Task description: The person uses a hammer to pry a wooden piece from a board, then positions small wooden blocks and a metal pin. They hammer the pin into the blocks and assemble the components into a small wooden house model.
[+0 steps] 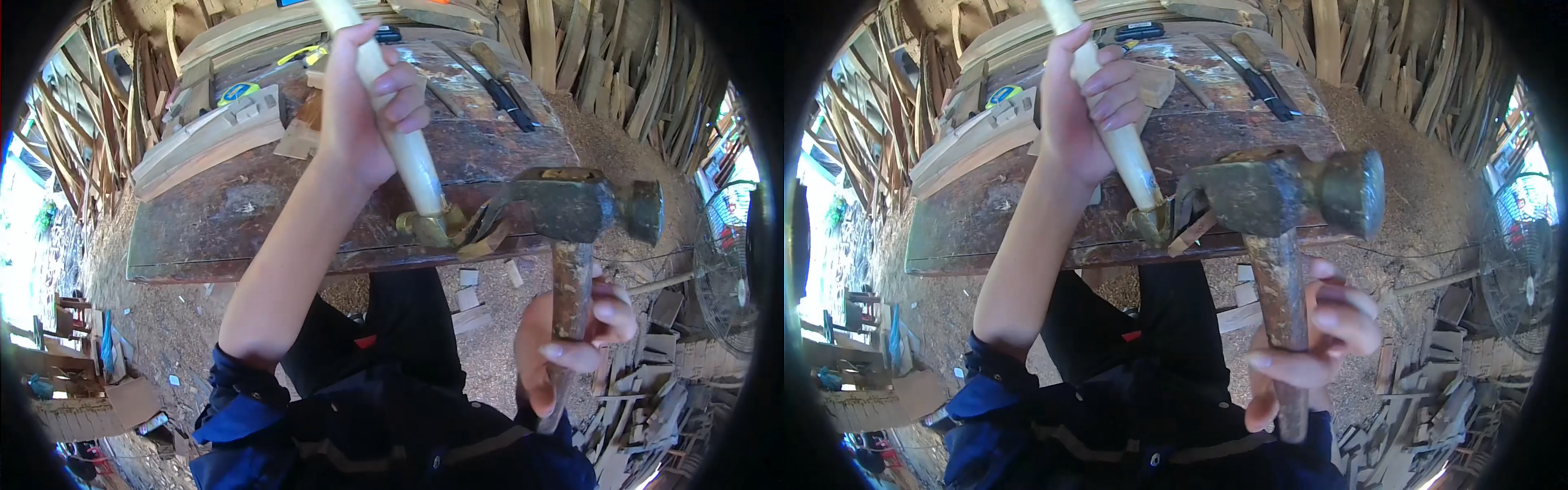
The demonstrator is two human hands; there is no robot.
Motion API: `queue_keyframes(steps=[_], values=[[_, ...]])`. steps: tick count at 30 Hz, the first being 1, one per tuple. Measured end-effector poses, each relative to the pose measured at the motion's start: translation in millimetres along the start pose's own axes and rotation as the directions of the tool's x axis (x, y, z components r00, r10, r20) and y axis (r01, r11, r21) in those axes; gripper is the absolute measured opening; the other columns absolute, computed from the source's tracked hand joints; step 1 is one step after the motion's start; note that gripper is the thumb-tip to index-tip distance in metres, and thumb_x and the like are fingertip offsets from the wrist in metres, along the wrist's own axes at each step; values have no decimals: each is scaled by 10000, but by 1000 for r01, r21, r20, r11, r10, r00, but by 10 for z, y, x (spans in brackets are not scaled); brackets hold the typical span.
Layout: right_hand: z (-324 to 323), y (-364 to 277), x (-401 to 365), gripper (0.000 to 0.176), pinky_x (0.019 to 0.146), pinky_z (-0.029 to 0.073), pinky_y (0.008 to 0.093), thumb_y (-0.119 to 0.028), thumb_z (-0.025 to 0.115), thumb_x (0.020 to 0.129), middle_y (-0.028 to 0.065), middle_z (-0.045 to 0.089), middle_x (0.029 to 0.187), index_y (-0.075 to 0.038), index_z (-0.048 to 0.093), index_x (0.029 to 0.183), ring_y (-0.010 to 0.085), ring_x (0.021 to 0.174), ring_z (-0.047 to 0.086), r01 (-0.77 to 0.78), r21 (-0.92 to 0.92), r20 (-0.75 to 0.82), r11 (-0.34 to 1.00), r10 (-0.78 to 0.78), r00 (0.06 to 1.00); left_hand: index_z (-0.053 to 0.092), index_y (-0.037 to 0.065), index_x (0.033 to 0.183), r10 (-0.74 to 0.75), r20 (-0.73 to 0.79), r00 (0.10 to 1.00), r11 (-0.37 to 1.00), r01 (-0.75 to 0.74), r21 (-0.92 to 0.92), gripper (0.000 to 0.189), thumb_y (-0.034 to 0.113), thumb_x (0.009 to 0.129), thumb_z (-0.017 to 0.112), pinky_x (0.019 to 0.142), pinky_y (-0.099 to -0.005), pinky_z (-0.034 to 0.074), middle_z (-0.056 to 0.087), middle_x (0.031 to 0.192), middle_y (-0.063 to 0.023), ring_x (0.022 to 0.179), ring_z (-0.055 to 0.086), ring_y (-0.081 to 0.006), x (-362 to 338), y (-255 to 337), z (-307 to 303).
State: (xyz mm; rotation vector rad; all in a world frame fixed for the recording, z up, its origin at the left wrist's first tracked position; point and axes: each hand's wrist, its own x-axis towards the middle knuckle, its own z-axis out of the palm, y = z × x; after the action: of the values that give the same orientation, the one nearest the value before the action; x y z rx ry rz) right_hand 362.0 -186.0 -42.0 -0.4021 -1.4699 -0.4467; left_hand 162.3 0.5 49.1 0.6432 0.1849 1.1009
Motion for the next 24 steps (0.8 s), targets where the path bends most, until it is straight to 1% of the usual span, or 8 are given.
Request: queue_keyframes(steps=[3, 5, 8, 13, 17, 20, 21, 24], values=[[151, -95, 0, 312, 1178, 395, 590, -513, 604, 999, 17, 559, 987, -214, 675, 946, 269, 1098, 567, 26, 51, -143, 998, -19, 990, 527, 151, 831, -22, -66, 998, 1000, 23, 17, 384, 466, 1036, 602, 430, -208, 358, 409, 596, 96, 475, 393, -46, 73, -177, 192], [132, -85, -45, 276, 1233, 288, 627, -464, 614, 943, 40, 581, 973, -199, 617, 865, 319, 1121, 571, 53, 222, -170, 974, -15, 985, 529, 147, 842, -42, -59, 997, 999, 43, 25, 388, 479, 1012, 635, 479, -208, 393, 414, 609, 86, 517, 420, -51, 118, -241, 198], [165, -56, -18, 277, 1207, 296, 616, -431, 597, 899, 37, 557, 887, -189, 520, 788, 316, 1088, 571, 72, 305, -184, 950, -15, 983, 525, 147, 835, -44, -157, 987, 997, 53, 57, 402, 490, 985, 671, 487, -209, 392, 426, 619, 74, 520, 421, -57, 165, -353, 255], [150, -55, 48, 290, 1103, 417, 520, -398, 670, 913, 18, 580, 832, -153, 563, 800, 245, 928, 620, -62, 192, -194, 979, 99, 976, 524, 155, 827, -82, -137, 987, 990, 97, 107, 405, 495, 970, 692, 489, -206, 388, 441, 636, 63, 521, 425, -58, 385, -498, 171], [81, 1, 254, 269, 1078, 455, 562, -373, 662, 884, 37, 609, 796, -137, 594, 774, 259, 915, 645, 18, 68, -76, 997, -12, 997, 462, 150, 839, -71, -48, 996, 976, 79, 205, 431, 501, 936, 693, 496, -254, 380, 477, 657, 28, 527, 433, -97, 765, -553, 327], [3, 193, 520, 276, 1191, 317, 622, -400, 589, 877, 51, 557, 885, -151, 513, 787, 317, 1028, 593, 187, 36, 22, 982, -187, 982, 478, 93, 1158, -106, 31, 994, 984, 100, 149, 396, 300, 958, 750, 449, -232, 401, 491, 704, 34, 541, 465, -77, 1034, -446, 696], [-15, 255, 620, 271, 1218, 281, 635, -399, 573, 882, 55, 552, 905, -151, 504, 795, 332, 1057, 586, 225, 16, 31, 974, -226, 974, 486, 135, 1042, -43, -15, 999, 977, 46, 209, 380, 396, 936, 742, 432, -199, 334, 441, 649, 65, 513, 391, -64, 1014, -410, 991], [-57, 406, 875, 262, 1251, 233, 645, -399, 548, 901, 48, 547, 941, -155, 501, 818, 344, 1099, 580, 286, -45, 34, 957, -285, 958, 486, 158, 982, -90, 81, 993, 972, 70, 224, 336, 393, 949, 723, 420, -212, 332, 451, 648, 64, 503, 388, -67, 1213, -243, 1373]])
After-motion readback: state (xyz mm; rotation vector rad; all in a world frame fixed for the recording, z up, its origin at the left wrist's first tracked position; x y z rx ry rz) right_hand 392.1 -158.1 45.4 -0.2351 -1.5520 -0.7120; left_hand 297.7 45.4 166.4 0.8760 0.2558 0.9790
